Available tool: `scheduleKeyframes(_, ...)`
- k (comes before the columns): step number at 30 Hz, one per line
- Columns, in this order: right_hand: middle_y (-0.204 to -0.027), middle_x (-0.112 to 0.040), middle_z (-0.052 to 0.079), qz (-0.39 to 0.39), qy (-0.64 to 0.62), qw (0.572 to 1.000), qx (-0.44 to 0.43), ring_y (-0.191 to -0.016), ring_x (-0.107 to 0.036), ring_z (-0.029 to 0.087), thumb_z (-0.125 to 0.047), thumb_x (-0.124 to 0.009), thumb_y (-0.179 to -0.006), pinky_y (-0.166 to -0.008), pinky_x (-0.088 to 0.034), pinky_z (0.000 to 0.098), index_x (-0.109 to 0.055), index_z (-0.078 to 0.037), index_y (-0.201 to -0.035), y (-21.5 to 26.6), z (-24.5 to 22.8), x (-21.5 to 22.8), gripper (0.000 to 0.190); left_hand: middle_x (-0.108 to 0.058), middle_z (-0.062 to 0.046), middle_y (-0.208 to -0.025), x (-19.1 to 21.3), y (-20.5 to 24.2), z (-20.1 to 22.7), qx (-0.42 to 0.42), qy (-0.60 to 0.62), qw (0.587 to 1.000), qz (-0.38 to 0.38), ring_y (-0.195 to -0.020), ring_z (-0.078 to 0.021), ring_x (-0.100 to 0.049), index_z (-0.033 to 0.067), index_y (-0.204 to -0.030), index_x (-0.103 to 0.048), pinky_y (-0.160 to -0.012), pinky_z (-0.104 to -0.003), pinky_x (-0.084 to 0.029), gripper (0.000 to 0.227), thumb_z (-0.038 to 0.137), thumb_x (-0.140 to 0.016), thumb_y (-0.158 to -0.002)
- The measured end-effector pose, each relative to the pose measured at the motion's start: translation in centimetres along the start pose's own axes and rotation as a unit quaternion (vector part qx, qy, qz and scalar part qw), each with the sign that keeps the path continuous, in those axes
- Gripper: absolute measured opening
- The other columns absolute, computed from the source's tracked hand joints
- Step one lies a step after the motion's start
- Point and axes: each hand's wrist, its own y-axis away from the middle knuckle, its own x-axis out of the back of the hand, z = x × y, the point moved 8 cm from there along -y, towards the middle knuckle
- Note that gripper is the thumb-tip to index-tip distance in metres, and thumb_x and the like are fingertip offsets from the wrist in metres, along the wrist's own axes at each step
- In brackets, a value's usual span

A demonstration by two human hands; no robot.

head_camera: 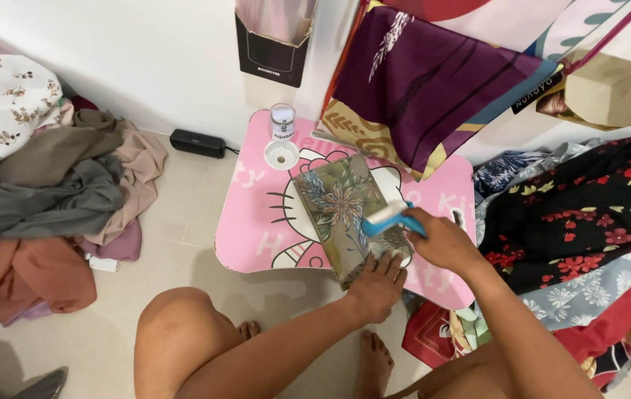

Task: The person uses a lint roller to remove debris from a scarf on a small table and then folds the scarf.

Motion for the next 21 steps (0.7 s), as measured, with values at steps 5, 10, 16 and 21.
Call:
scheduleKeyframes(5, -0.097, -0.076, 0.012, 0.023, 0.022, 0.999, 0.032, -0.082, -0.071, 0.037, -0.02, -0.058, -0.087, -0.073, -0.053, 0.0472, -0.055, -0.025, -0.14, -4.2, -1.2, -0.5, 0.054, -0.023, -0.034, -0.163, 0.0, -0.2, 0.1, 0.02, 0.016, 0.999, -0.039, -0.151, -0.0519, -0.017, -0.0065, -0.148, -0.038, -0.117, -0.068, -0.018, 0.106, 0.036, -0.087, -0.064)
scheduleKeyframes(10, -0.113, -0.069, 0.015, 0.09, 0.016, 0.993, 0.081, -0.096, -0.068, 0.042, -0.032, -0.059, -0.094, -0.078, -0.053, 0.0515, -0.056, -0.021, -0.137, -9.3, -3.5, -1.0, 0.045, -0.021, -0.032, -0.164, 0.7, -0.1, 0.2, 0.028, 0.015, 0.997, -0.065, -0.152, -0.051, -0.017, -0.0056, -0.149, -0.037, -0.117, -0.067, -0.019, 0.111, 0.043, -0.091, -0.065)
scheduleKeyframes(16, -0.123, -0.07, 0.017, 0.204, 0.01, 0.959, 0.197, -0.101, -0.068, 0.043, -0.012, -0.063, -0.081, -0.081, -0.055, 0.0512, -0.06, -0.008, -0.131, -11.0, -6.2, 0.4, 0.05, -0.019, -0.031, -0.165, 0.4, 0.2, 0.0, 0.021, 0.033, 0.999, -0.028, -0.152, -0.0495, -0.016, -0.0028, -0.153, -0.031, -0.117, -0.065, -0.018, 0.112, 0.043, -0.086, -0.067)
scheduleKeyframes(21, -0.15, -0.053, 0.013, 0.122, 0.013, 0.979, 0.162, -0.128, -0.055, 0.039, -0.023, -0.062, -0.087, -0.098, -0.048, 0.0484, -0.057, -0.014, -0.14, -8.0, -5.1, 1.2, 0.054, -0.03, -0.041, -0.157, 2.4, 2.4, 1.1, 0.066, -0.128, 0.986, 0.086, -0.144, -0.0613, -0.027, -0.0075, -0.144, -0.046, -0.111, -0.076, -0.021, 0.084, 0.025, -0.073, -0.071)
